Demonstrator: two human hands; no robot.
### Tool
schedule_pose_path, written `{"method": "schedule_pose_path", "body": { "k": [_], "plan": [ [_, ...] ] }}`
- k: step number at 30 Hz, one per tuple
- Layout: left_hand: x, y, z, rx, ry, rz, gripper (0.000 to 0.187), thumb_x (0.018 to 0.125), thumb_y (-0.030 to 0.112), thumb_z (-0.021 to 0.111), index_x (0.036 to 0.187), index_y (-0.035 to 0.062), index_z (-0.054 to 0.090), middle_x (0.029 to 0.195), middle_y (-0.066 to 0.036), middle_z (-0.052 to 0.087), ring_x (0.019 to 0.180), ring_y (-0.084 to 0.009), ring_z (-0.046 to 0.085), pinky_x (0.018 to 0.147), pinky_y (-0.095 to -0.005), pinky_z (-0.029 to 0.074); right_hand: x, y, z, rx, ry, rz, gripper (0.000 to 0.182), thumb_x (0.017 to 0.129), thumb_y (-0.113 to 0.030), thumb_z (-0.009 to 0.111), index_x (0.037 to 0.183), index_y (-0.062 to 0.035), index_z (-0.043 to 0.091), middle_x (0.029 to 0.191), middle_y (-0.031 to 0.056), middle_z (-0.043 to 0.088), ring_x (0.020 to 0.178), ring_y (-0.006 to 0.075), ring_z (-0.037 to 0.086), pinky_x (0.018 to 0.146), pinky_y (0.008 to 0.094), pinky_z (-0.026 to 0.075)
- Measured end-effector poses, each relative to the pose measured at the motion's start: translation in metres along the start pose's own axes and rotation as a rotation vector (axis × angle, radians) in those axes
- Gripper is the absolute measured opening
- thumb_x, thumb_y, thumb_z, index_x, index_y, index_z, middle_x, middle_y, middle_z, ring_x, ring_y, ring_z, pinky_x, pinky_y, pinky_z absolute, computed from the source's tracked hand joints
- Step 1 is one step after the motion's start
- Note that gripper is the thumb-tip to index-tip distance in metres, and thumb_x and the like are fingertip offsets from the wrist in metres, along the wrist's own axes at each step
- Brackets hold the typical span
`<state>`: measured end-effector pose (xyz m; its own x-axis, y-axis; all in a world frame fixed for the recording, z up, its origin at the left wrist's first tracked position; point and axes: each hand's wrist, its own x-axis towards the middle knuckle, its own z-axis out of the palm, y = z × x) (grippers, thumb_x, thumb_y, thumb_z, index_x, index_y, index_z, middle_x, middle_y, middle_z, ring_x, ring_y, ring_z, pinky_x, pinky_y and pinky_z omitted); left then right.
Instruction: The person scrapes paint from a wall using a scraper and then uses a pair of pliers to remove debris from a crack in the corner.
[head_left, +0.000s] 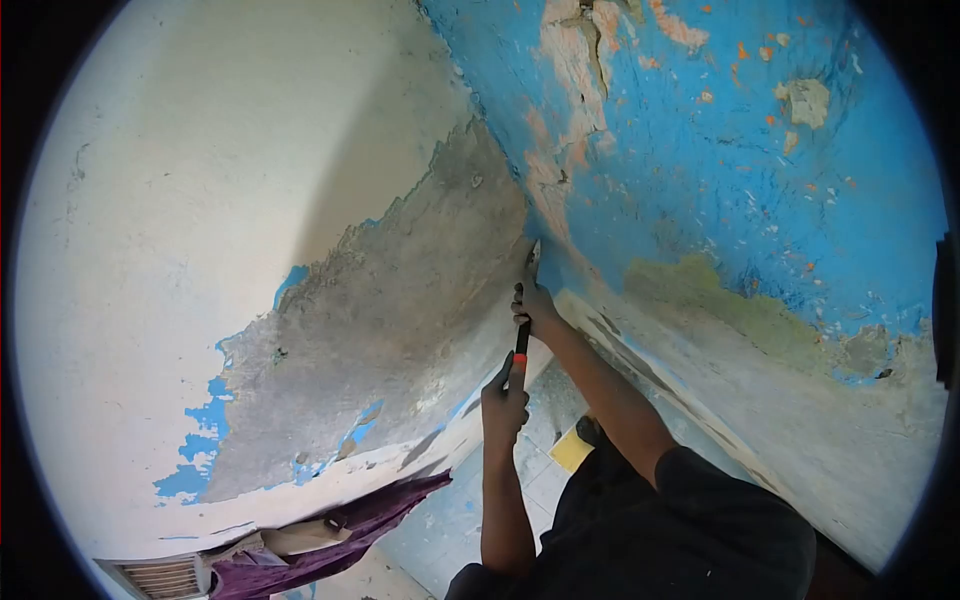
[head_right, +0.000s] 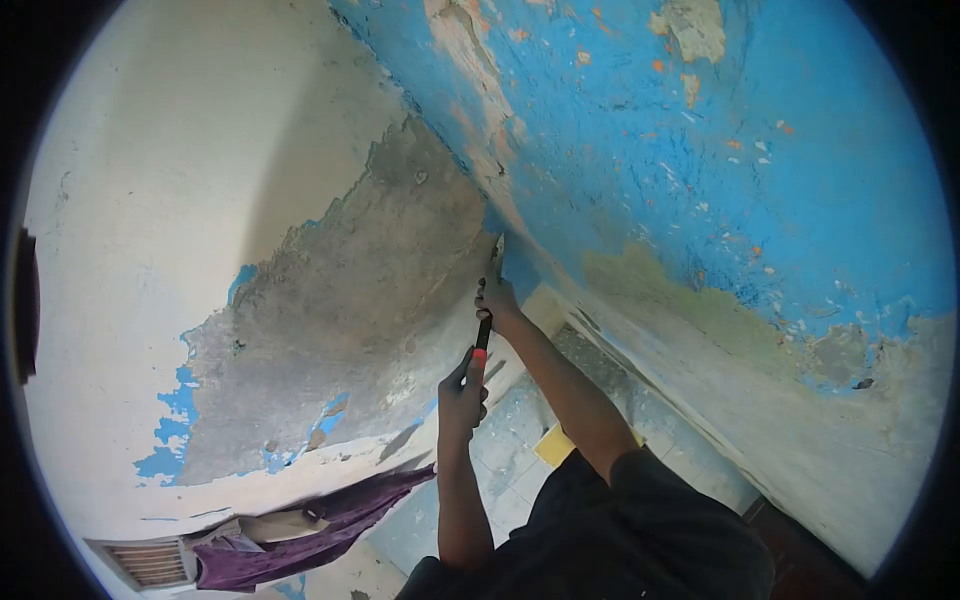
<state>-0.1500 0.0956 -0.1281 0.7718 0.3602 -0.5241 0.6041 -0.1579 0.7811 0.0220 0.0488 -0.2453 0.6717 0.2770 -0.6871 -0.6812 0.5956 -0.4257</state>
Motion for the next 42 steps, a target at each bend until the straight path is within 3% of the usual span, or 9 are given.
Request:
{"method": "schedule_pose_path", "body": {
  "k": [4,7,12,17,19,29,33,36,42],
  "plan": [
    [-0.022,0.002,-0.008,-0.066,0.003,-0.015,0.055,0.094,0.044,0.057,0.136,0.0081,0.054,0.061,0.001,0.047,0.046,-0.0053,0.041,0.041,-0.0223,0.032,-0.022,0.001,0.007,-0.017,-0.162,0.056,0.041,0.096,-0.052,0.05,0.076,-0.016,0.044,0.057,-0.0059,0.032,0.041,0.0076,0.031,0.036,0.0255,0.026],
    [0.005,0.004,0.007,0.001,-0.038,0.02,0.058,0.094,0.047,0.057,0.136,0.007,0.053,0.06,0.002,0.046,0.044,-0.0055,0.04,0.039,-0.0223,0.03,0.026,-0.005,-0.015,-0.017,-0.085,-0.138,0.04,0.096,-0.049,0.051,0.075,-0.0159,0.043,0.057,-0.0054,0.033,0.041,0.0079,0.032,0.037,0.0249,0.025],
    [-0.031,-0.005,-0.014,-0.168,-0.025,-0.033,0.052,0.098,0.041,0.053,0.138,0.0082,0.051,0.061,0.001,0.048,0.044,-0.005,0.04,0.038,-0.0218,0.03,-0.037,0.004,0.014,-0.084,-0.142,-0.055,0.037,0.096,-0.048,0.051,0.087,-0.0137,0.043,0.058,-0.0051,0.034,0.041,0.0078,0.034,0.037,0.0245,0.028],
    [-0.012,-0.023,0.013,-0.295,-0.049,0.046,0.044,0.097,0.042,0.054,0.119,0.0032,0.059,0.059,0.002,0.044,0.042,-0.0041,0.037,0.037,-0.0212,0.027,-0.023,-0.006,0.008,-0.205,-0.071,-0.215,0.035,0.097,-0.048,0.051,0.09,-0.0136,0.044,0.058,-0.0054,0.034,0.041,0.008,0.034,0.037,0.0258,0.03],
    [-0.026,-0.018,0.009,-0.27,-0.027,-0.031,0.051,0.098,0.039,0.053,0.139,0.0087,0.05,0.059,0.002,0.044,0.042,-0.0063,0.038,0.039,-0.0229,0.03,-0.041,-0.012,0.011,-0.27,-0.077,-0.234,0.035,0.098,-0.047,0.05,0.089,-0.0135,0.043,0.058,-0.0057,0.034,0.041,0.0076,0.034,0.036,0.0257,0.03],
    [-0.024,-0.006,-0.005,-0.264,-0.031,0.051,0.049,0.099,0.038,0.053,0.137,0.0073,0.052,0.057,0.003,0.043,0.042,-0.0052,0.037,0.04,-0.0219,0.029,-0.06,-0.026,0.036,-0.302,-0.052,-0.341,0.029,0.1,-0.039,0.047,0.088,-0.0128,0.043,0.058,-0.0049,0.035,0.041,0.0078,0.036,0.034,0.0264,0.032],
    [-0.021,-0.015,0.001,-0.292,-0.011,0.05,0.048,0.099,0.039,0.053,0.136,0.0082,0.053,0.057,0.004,0.042,0.043,-0.0046,0.036,0.04,-0.0215,0.028,-0.062,-0.035,0.028,-0.235,-0.178,-0.263,0.025,0.099,-0.035,0.047,0.088,-0.0129,0.043,0.059,-0.0036,0.037,0.041,0.0086,0.038,0.035,0.027,0.035],
    [-0.016,-0.002,0.002,-0.282,-0.023,0.035,0.048,0.098,0.039,0.053,0.136,0.008,0.053,0.057,0.004,0.041,0.043,-0.0044,0.036,0.04,-0.0216,0.028,-0.056,-0.028,0.033,-0.28,-0.041,-0.329,0.027,0.1,-0.035,0.047,0.084,-0.0137,0.041,0.059,-0.0041,0.035,0.04,0.0088,0.037,0.034,0.0274,0.033],
    [-0.012,-0.016,0.003,-0.272,-0.025,0.048,0.051,0.097,0.041,0.055,0.134,0.0064,0.054,0.057,0.004,0.042,0.044,-0.0045,0.037,0.04,-0.022,0.028,-0.064,-0.028,0.027,-0.238,-0.258,-0.161,0.028,0.1,-0.035,0.047,0.084,-0.0145,0.038,0.057,-0.0048,0.032,0.04,0.0091,0.035,0.034,0.0287,0.033]
  ]
}}
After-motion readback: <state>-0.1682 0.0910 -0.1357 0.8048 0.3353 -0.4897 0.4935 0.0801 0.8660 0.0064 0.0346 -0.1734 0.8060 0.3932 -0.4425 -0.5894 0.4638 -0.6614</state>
